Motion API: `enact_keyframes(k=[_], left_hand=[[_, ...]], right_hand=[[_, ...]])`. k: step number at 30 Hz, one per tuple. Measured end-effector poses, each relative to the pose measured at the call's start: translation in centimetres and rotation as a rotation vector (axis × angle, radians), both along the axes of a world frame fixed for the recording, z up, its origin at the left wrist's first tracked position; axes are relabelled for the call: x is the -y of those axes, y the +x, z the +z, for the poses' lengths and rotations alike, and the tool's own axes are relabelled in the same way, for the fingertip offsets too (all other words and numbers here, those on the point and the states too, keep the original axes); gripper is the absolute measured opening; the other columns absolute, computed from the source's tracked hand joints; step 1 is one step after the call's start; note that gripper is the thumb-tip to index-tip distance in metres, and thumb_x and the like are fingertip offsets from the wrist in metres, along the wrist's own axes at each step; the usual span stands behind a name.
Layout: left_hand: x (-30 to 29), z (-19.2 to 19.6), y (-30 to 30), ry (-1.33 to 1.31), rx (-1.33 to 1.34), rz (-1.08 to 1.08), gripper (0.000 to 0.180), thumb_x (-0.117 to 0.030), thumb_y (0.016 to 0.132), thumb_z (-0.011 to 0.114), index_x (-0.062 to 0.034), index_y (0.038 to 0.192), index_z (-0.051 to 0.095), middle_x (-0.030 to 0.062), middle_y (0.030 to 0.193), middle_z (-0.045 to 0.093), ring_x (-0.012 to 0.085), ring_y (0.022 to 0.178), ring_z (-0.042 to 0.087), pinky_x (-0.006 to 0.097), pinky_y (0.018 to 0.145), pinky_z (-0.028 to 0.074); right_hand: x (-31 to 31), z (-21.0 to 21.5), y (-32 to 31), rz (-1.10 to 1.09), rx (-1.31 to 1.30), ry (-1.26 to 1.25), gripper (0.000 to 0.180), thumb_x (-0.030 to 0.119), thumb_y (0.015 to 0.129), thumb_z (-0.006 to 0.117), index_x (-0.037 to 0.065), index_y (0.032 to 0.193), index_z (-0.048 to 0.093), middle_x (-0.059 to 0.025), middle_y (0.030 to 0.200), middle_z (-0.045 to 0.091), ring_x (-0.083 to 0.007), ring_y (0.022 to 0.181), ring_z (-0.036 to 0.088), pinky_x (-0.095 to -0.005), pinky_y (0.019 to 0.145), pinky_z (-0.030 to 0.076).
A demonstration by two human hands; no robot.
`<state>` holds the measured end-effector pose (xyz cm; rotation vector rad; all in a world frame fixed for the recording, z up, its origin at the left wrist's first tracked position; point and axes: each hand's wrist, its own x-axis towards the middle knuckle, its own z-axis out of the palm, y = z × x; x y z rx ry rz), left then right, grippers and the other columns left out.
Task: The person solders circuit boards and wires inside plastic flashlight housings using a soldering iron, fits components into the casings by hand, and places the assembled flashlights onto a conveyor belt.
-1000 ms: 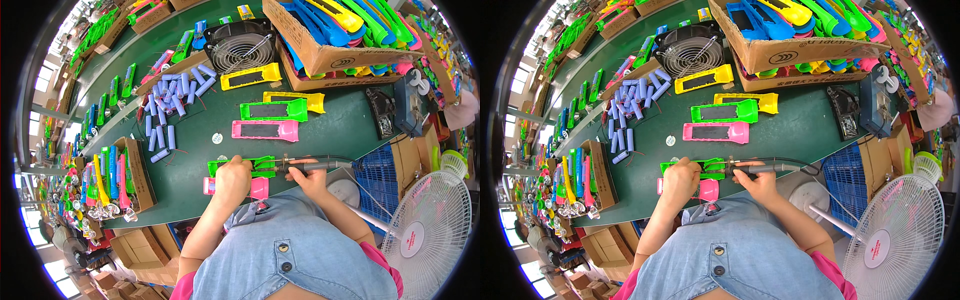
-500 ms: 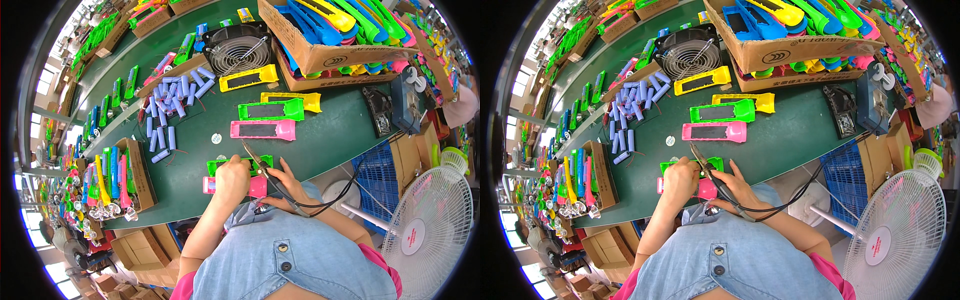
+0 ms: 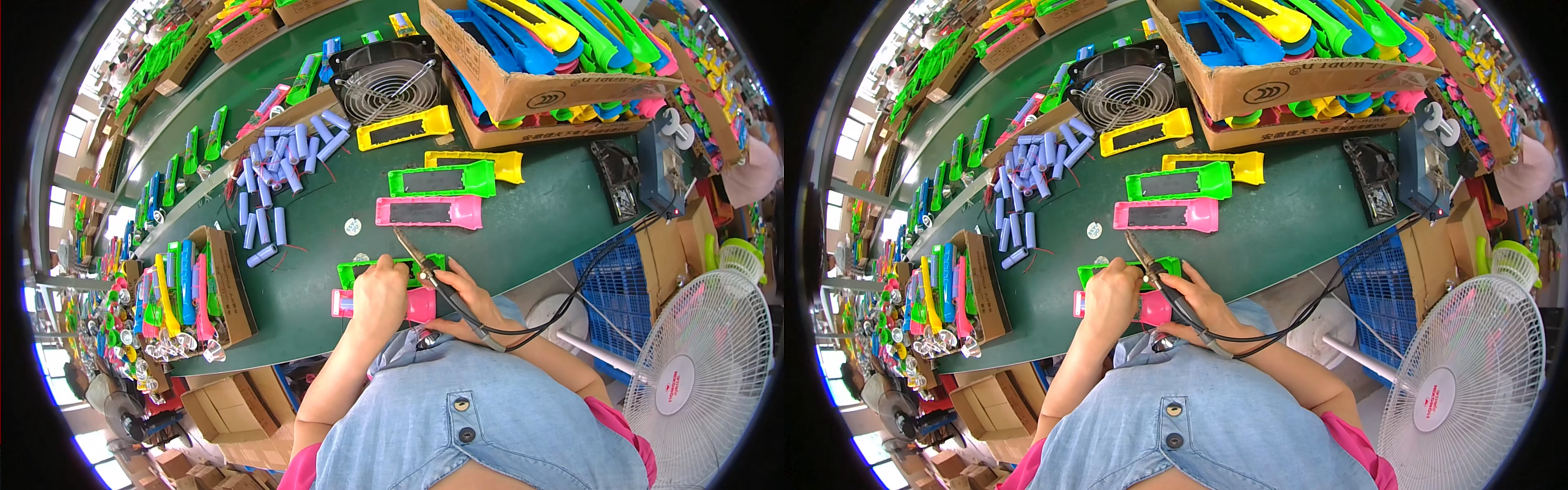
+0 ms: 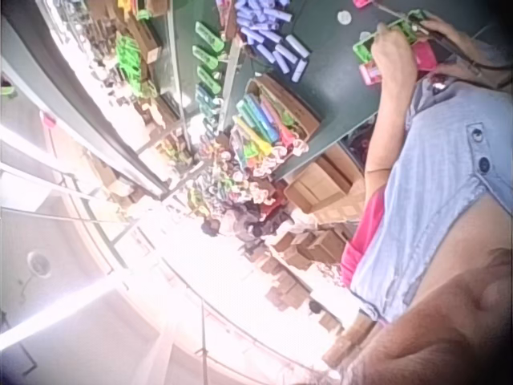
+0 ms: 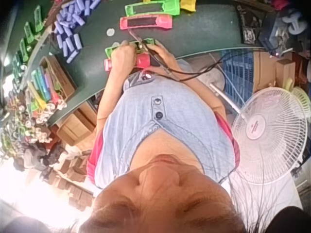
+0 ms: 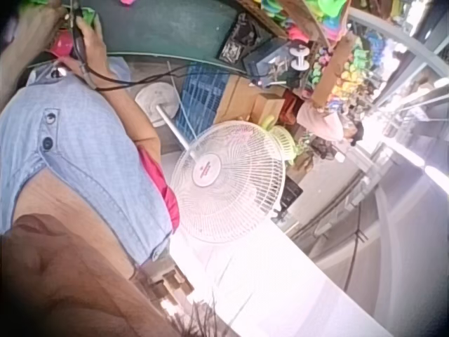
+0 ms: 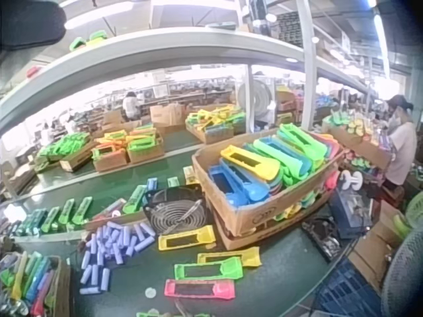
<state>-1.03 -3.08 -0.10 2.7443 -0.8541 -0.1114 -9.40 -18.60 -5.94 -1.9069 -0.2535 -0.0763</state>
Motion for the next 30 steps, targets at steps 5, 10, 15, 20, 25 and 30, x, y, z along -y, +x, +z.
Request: enact_keyframes(k=[5, 10, 15, 20, 25, 30], left_hand=[[-1.9, 0.8, 0.1, -0.251, 0.065, -0.094, 0.021, 0.002, 0.066, 0.058, -0.0036, 0.085, 0.065, 0.0087, 0.078, 0.056, 0.0268, 0.072, 0.056, 0.036, 0.063, 0.047], [-5.6, 1.7, -1.2, -0.27, 0.038, -0.296, 0.03, -0.004, 0.063, 0.058, -0.0049, 0.092, 0.066, 0.0062, 0.09, 0.057, 0.023, 0.086, 0.055, 0.034, 0.072, 0.046], [-4.5, -1.5, -3.1, -0.46, 0.256, -0.192, 0.032, -0.001, 0.059, 0.064, -0.0065, 0.09, 0.067, 0.0078, 0.092, 0.058, 0.0214, 0.08, 0.055, 0.032, 0.067, 0.047], [-2.2, -2.5, -3.3, -0.651, 0.209, 0.076, 0.016, -0.001, 0.067, 0.068, -0.0075, 0.08, 0.063, 0.004, 0.079, 0.059, 0.0206, 0.073, 0.053, 0.032, 0.06, 0.041], [-2.0, -1.5, -3.5, -0.544, 0.141, 0.104, 0.012, -0.002, 0.065, 0.069, -0.0065, 0.075, 0.063, 0.0059, 0.081, 0.054, 0.0204, 0.074, 0.05, 0.031, 0.063, 0.04], [-2.6, -0.8, -3.2, -0.682, -0.073, 0.22, 0.012, 0.002, 0.064, 0.07, -0.0021, 0.071, 0.061, 0.0106, 0.095, 0.05, 0.0215, 0.079, 0.054, 0.031, 0.068, 0.045]], right_hand=[[0.3, 1.5, 0.5, -0.022, 0.061, 0.002, 0.07, 0.02, 0.065, 0.076, 0.007, 0.124, 0.04, -0.0167, 0.12, 0.049, -0.0438, 0.12, 0.036, -0.0455, 0.101, 0.032], [2.5, 2.4, 2.9, 0.091, 0.038, -0.09, 0.07, 0.015, 0.066, 0.074, 0.006, 0.125, 0.039, -0.014, 0.12, 0.05, -0.0452, 0.119, 0.035, -0.0462, 0.103, 0.029], [2.8, 2.6, 3.9, 0.169, 0.007, -0.162, 0.073, 0.014, 0.065, 0.074, 0.004, 0.127, 0.035, -0.0115, 0.124, 0.049, -0.043, 0.122, 0.033, -0.0456, 0.103, 0.029], [2.5, 3.3, 2.1, 0.069, 0.028, -0.058, 0.056, 0.016, 0.068, 0.073, 0.003, 0.115, 0.046, -0.0061, 0.113, 0.059, -0.0265, 0.115, 0.049, -0.0449, 0.107, 0.022], [3.1, 4.1, -0.9, -0.057, 0.229, -0.111, 0.028, 0.011, 0.078, 0.063, 0.003, 0.103, 0.05, -0.0037, 0.079, 0.068, -0.0188, 0.084, 0.065, -0.0504, 0.105, 0.02], [0.8, 1.0, -2.2, -0.351, 0.283, 0.453, 0.024, 0.003, 0.074, 0.065, 0.001, 0.097, 0.059, -0.0082, 0.078, 0.064, -0.0192, 0.07, 0.065, -0.049, 0.103, 0.026]])
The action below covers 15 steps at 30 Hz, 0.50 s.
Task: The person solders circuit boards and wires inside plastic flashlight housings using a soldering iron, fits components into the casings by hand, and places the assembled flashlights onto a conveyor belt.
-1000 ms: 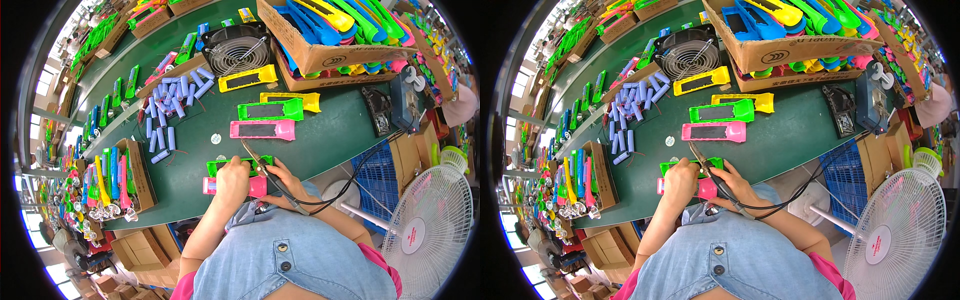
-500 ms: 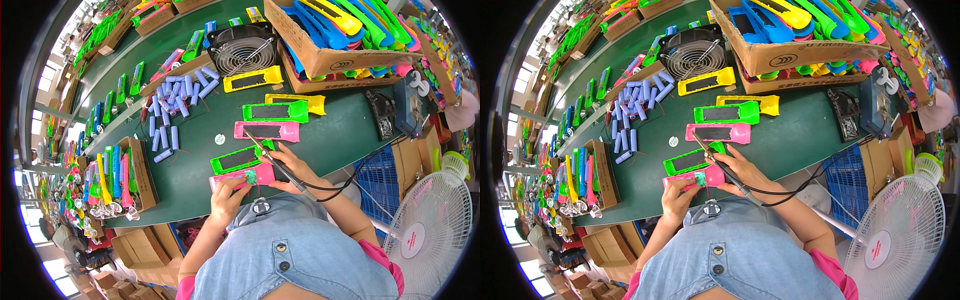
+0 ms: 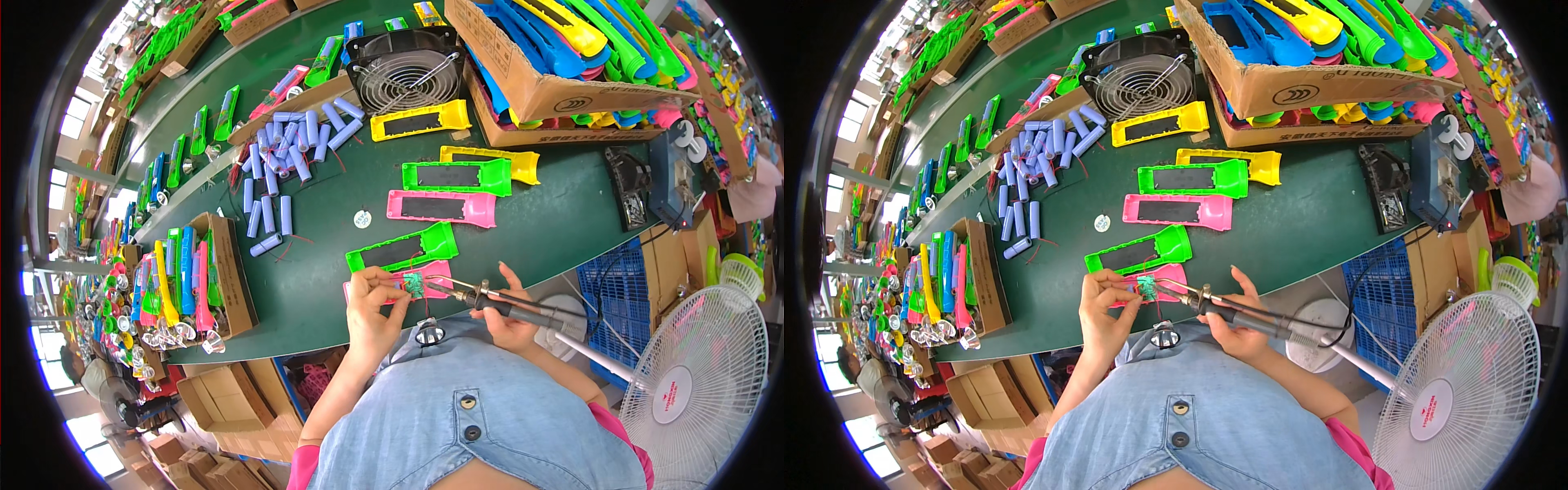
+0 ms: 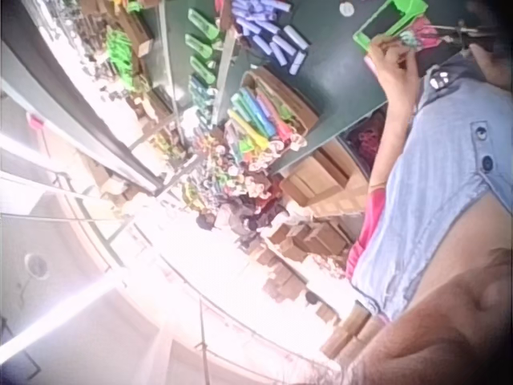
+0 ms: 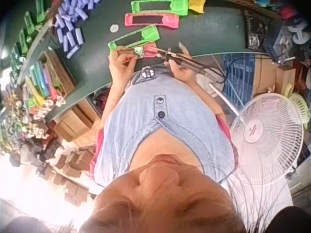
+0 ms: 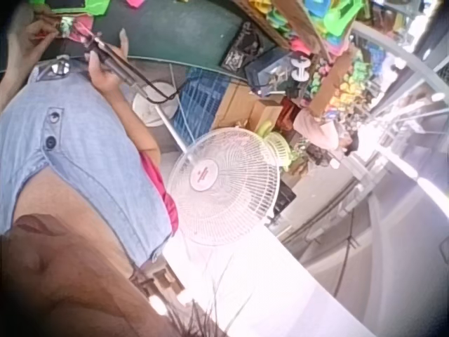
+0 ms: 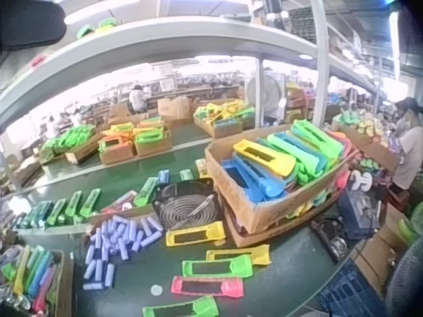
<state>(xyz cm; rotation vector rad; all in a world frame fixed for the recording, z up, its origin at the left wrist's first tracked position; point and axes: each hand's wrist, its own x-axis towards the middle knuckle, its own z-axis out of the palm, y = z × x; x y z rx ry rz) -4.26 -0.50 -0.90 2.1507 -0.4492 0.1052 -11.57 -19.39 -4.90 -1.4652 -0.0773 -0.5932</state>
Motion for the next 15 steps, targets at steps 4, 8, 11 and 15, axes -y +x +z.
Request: enact_keyframes(k=[4, 8, 11, 15], left_hand=[[0.0, 0.4, 0.6, 0.054, -0.062, -0.025, 0.012, 0.005, 0.062, 0.067, 0.0001, 0.07, 0.061, 0.0122, 0.097, 0.05, 0.0209, 0.078, 0.055, 0.03, 0.07, 0.047], [0.1, 0.6, 0.7, 0.151, -0.011, -0.041, 0.01, 0.005, 0.061, 0.066, 0.0004, 0.068, 0.059, 0.0133, 0.096, 0.051, 0.0226, 0.077, 0.055, 0.032, 0.068, 0.046], [0.3, 0.8, 0.9, 0.174, -0.016, -0.048, 0.01, 0.004, 0.061, 0.065, 0.0007, 0.067, 0.059, 0.0136, 0.095, 0.051, 0.0238, 0.078, 0.055, 0.032, 0.068, 0.046], [0.3, 0.9, 1.0, 0.201, -0.025, -0.064, 0.009, 0.004, 0.061, 0.064, 0.0013, 0.068, 0.059, 0.0136, 0.094, 0.051, 0.0252, 0.079, 0.055, 0.033, 0.069, 0.046]], right_hand=[[-1.1, -0.4, -0.7, -0.049, -0.288, 0.437, 0.024, -0.006, 0.076, 0.059, -0.006, 0.1, 0.053, -0.0195, 0.12, 0.047, -0.0213, 0.068, 0.064, -0.0297, 0.067, 0.056], [-1.0, -0.6, -0.5, -0.011, -0.324, 0.38, 0.022, -0.006, 0.077, 0.058, -0.007, 0.098, 0.053, -0.0198, 0.125, 0.042, -0.0204, 0.068, 0.064, -0.0259, 0.057, 0.056], [-1.2, -0.8, -0.5, -0.007, -0.332, 0.403, 0.021, -0.006, 0.077, 0.059, -0.007, 0.098, 0.053, -0.0199, 0.125, 0.04, -0.0201, 0.069, 0.064, -0.0261, 0.058, 0.056], [-1.6, -0.9, -0.3, -0.014, -0.339, 0.391, 0.022, -0.006, 0.077, 0.059, -0.006, 0.098, 0.053, -0.0196, 0.126, 0.039, -0.0203, 0.071, 0.064, -0.0266, 0.059, 0.057]])
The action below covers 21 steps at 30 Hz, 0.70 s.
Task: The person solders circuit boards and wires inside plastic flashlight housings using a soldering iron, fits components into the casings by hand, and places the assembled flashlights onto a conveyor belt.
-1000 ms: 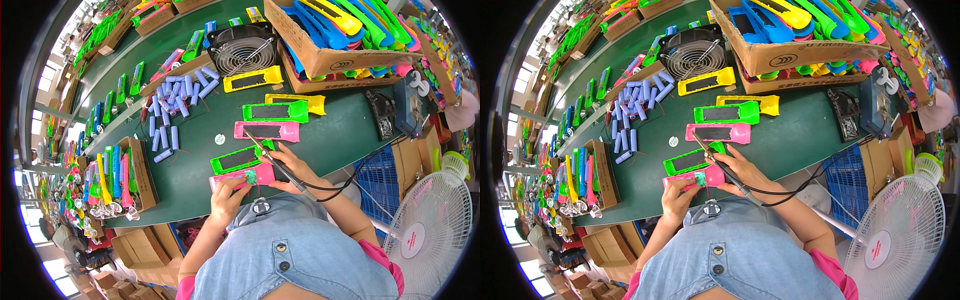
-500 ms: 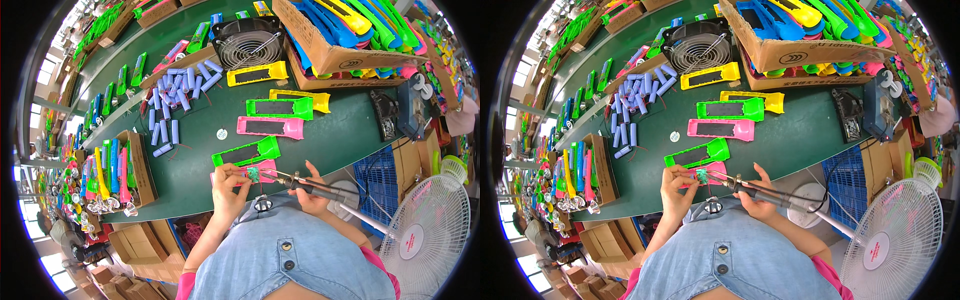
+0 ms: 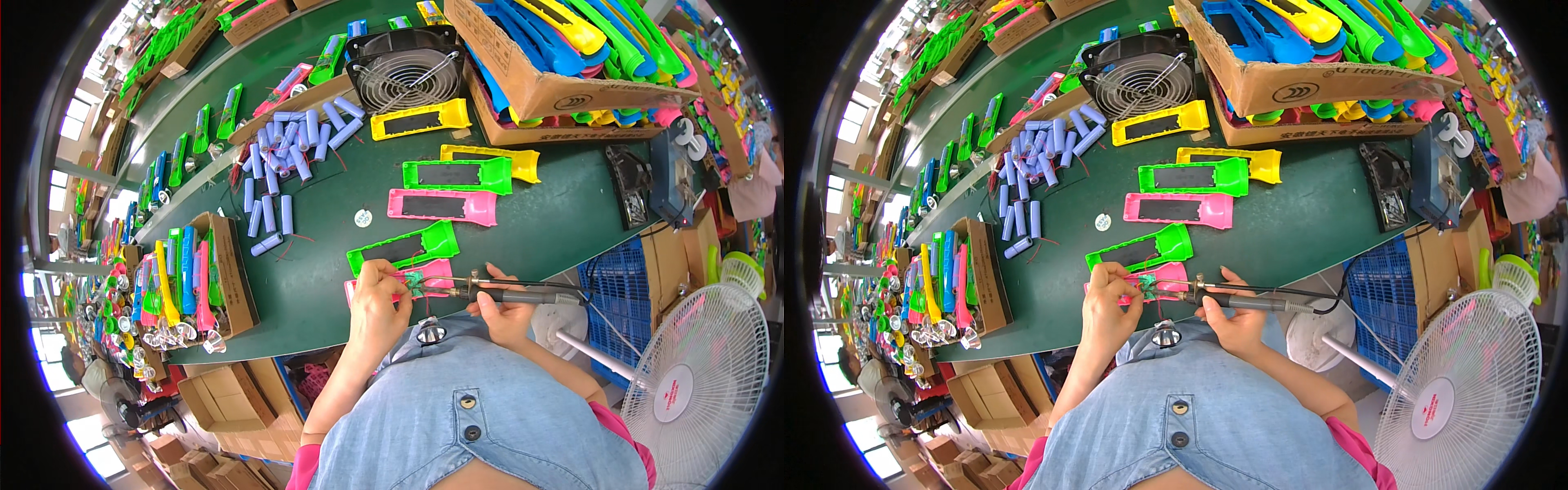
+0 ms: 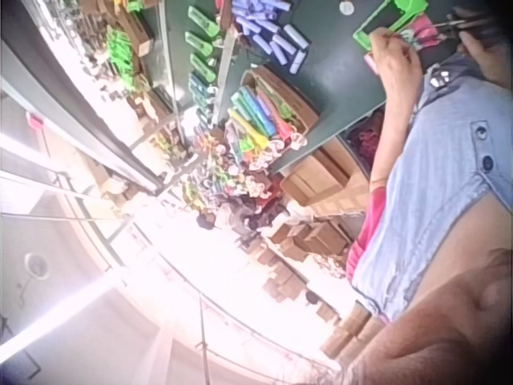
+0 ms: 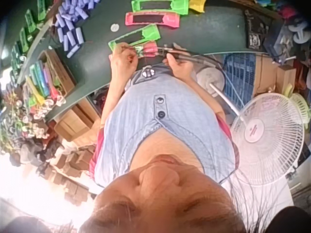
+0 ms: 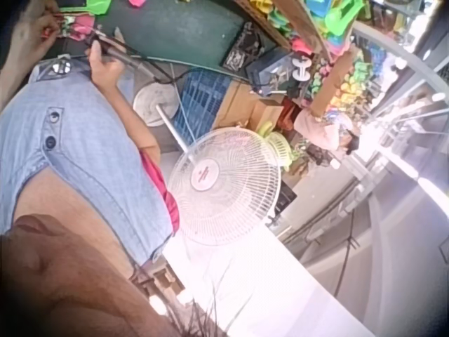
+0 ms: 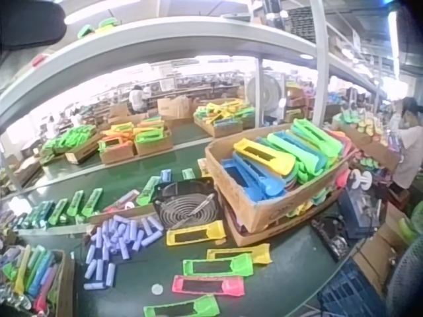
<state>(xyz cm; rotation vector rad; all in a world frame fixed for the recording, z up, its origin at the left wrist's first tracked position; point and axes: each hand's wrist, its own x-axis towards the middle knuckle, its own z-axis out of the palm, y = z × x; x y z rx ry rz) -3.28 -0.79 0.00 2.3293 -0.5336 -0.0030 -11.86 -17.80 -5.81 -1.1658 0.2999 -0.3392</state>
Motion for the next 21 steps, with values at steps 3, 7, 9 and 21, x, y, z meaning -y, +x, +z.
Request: enact_keyframes(k=[3, 7, 9, 21], left_hand=[[0.1, 0.1, 0.0, 0.006, -0.014, 0.003, 0.009, 0.004, 0.06, 0.064, 0.0013, 0.068, 0.059, 0.0136, 0.093, 0.051, 0.0257, 0.08, 0.055, 0.033, 0.069, 0.046], [0.1, 0.3, 0.1, 0.018, -0.018, 0.001, 0.009, 0.004, 0.06, 0.063, 0.0012, 0.067, 0.059, 0.0136, 0.093, 0.051, 0.026, 0.08, 0.055, 0.033, 0.069, 0.046], [0.1, 0.3, 0.1, 0.031, -0.003, -0.012, 0.009, 0.004, 0.061, 0.063, 0.0012, 0.067, 0.058, 0.0137, 0.094, 0.051, 0.0259, 0.08, 0.055, 0.033, 0.068, 0.046], [0.1, 0.7, 0.6, 0.096, -0.01, -0.056, 0.01, 0.004, 0.06, 0.063, 0.0008, 0.067, 0.057, 0.0128, 0.091, 0.05, 0.0263, 0.081, 0.056, 0.034, 0.067, 0.047]], right_hand=[[0.0, -0.1, 0.0, 0.012, 0.028, -0.017, 0.023, -0.005, 0.077, 0.059, -0.006, 0.099, 0.053, -0.0199, 0.126, 0.039, -0.0202, 0.072, 0.064, -0.0269, 0.059, 0.056], [0.2, -0.1, 0.0, 0.035, 0.068, -0.062, 0.023, -0.004, 0.078, 0.06, -0.006, 0.1, 0.052, -0.0219, 0.127, 0.038, -0.0198, 0.07, 0.064, -0.0266, 0.058, 0.056], [0.2, 0.2, 0.1, 0.045, 0.067, -0.071, 0.023, -0.004, 0.078, 0.06, -0.006, 0.1, 0.052, -0.0226, 0.127, 0.038, -0.0198, 0.069, 0.064, -0.0263, 0.057, 0.055], [1.6, 0.4, 0.4, 0.004, 0.269, -0.4, 0.024, -0.002, 0.075, 0.063, -0.001, 0.098, 0.056, -0.0106, 0.085, 0.064, -0.0172, 0.067, 0.065, -0.0466, 0.103, 0.027]])
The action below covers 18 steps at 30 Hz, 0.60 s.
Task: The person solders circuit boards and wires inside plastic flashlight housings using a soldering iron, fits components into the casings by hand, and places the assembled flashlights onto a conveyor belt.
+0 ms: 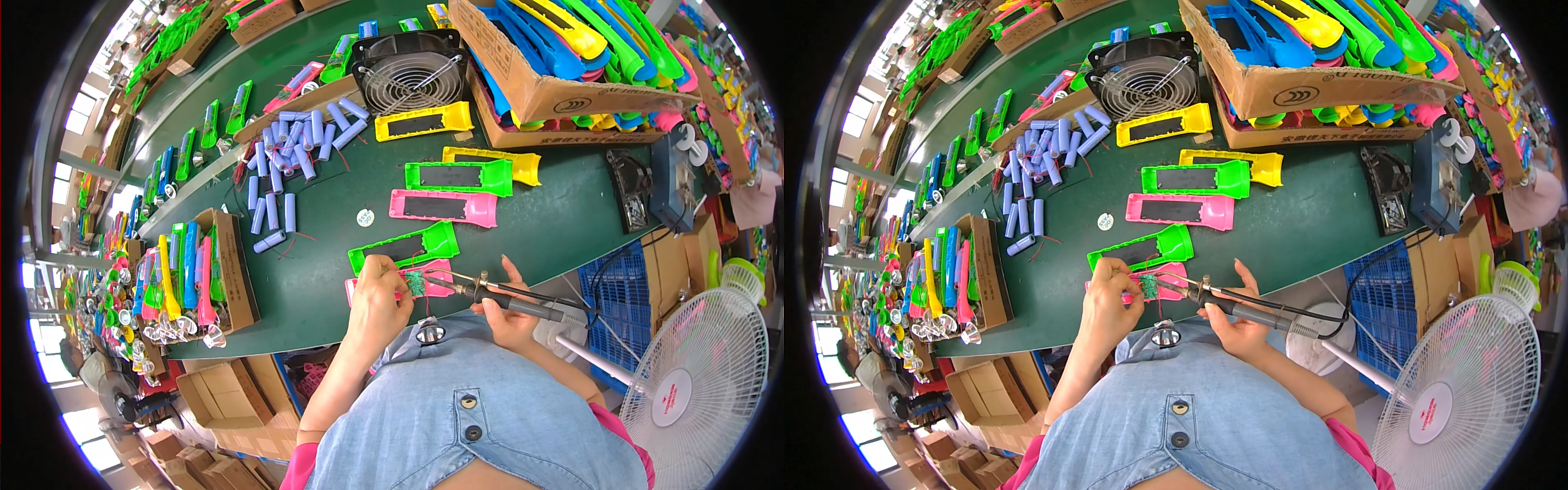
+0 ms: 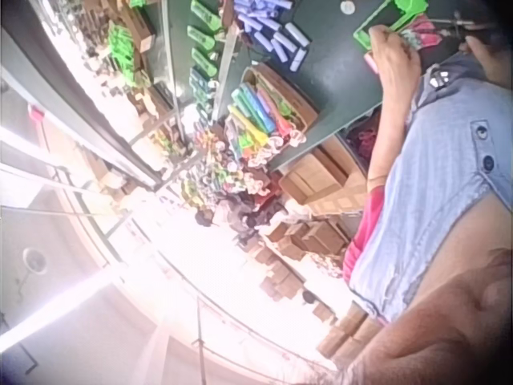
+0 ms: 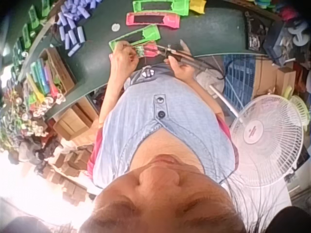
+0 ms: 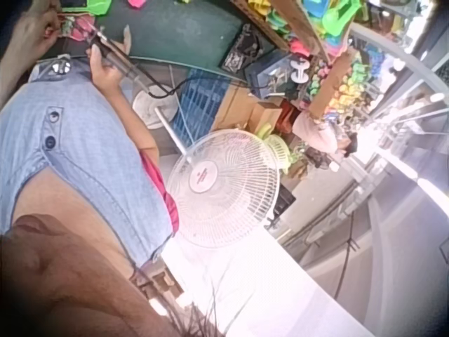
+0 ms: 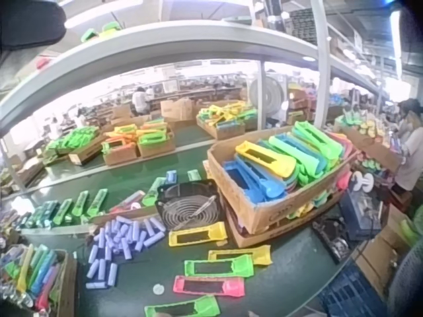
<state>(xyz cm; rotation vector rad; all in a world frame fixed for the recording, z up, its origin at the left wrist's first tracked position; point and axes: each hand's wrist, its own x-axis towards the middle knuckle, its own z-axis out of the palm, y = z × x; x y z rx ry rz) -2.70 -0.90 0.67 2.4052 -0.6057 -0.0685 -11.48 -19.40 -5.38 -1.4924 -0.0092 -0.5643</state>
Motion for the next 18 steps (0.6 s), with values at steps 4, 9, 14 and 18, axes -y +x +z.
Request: enact_keyframes(k=[4, 9, 14, 18], left_hand=[[0.0, 0.0, -0.3, -0.025, -0.023, 0.007, 0.011, 0.004, 0.061, 0.064, 0.0003, 0.07, 0.058, 0.013, 0.092, 0.05, 0.0256, 0.082, 0.055, 0.033, 0.068, 0.047], [-3.5, -2.3, -6.1, -0.863, -0.569, 0.336, 0.021, -0.004, 0.089, 0.048, 0.0027, 0.108, 0.056, 0.0138, 0.106, 0.058, 0.02, 0.092, 0.06, 0.029, 0.081, 0.048], [-6.0, -2.4, -8.2, -1.322, -0.985, 0.745, 0.039, -0.017, 0.093, 0.045, 0.005, 0.125, 0.038, 0.0171, 0.105, 0.058, 0.0204, 0.093, 0.059, 0.032, 0.084, 0.049], [-5.5, -3.1, -6.9, -1.335, -0.614, 0.734, 0.03, -0.011, 0.091, 0.048, 0.0015, 0.118, 0.05, 0.0106, 0.098, 0.059, 0.0167, 0.081, 0.058, 0.027, 0.075, 0.048]], right_hand=[[-0.1, -0.1, -0.5, 0.018, -0.067, 0.072, 0.024, -0.002, 0.075, 0.064, 0.0, 0.098, 0.058, -0.0078, 0.083, 0.063, -0.0232, 0.09, 0.062, -0.0477, 0.101, 0.03], [-0.6, 0.2, -0.5, -0.037, -0.107, 0.231, 0.025, -0.003, 0.074, 0.064, 0.0, 0.098, 0.058, -0.0079, 0.083, 0.062, -0.0239, 0.09, 0.062, -0.0498, 0.102, 0.028], [0.2, -0.2, -0.1, 0.101, 0.045, -0.075, 0.021, -0.008, 0.076, 0.055, -0.006, 0.096, 0.054, -0.0162, 0.097, 0.056, -0.0246, 0.079, 0.065, -0.0333, 0.076, 0.056], [-0.3, 0.0, 0.2, 0.066, 0.043, -0.1, 0.023, -0.007, 0.075, 0.057, -0.004, 0.098, 0.054, -0.0118, 0.084, 0.06, -0.019, 0.063, 0.065, -0.0471, 0.098, 0.037]])
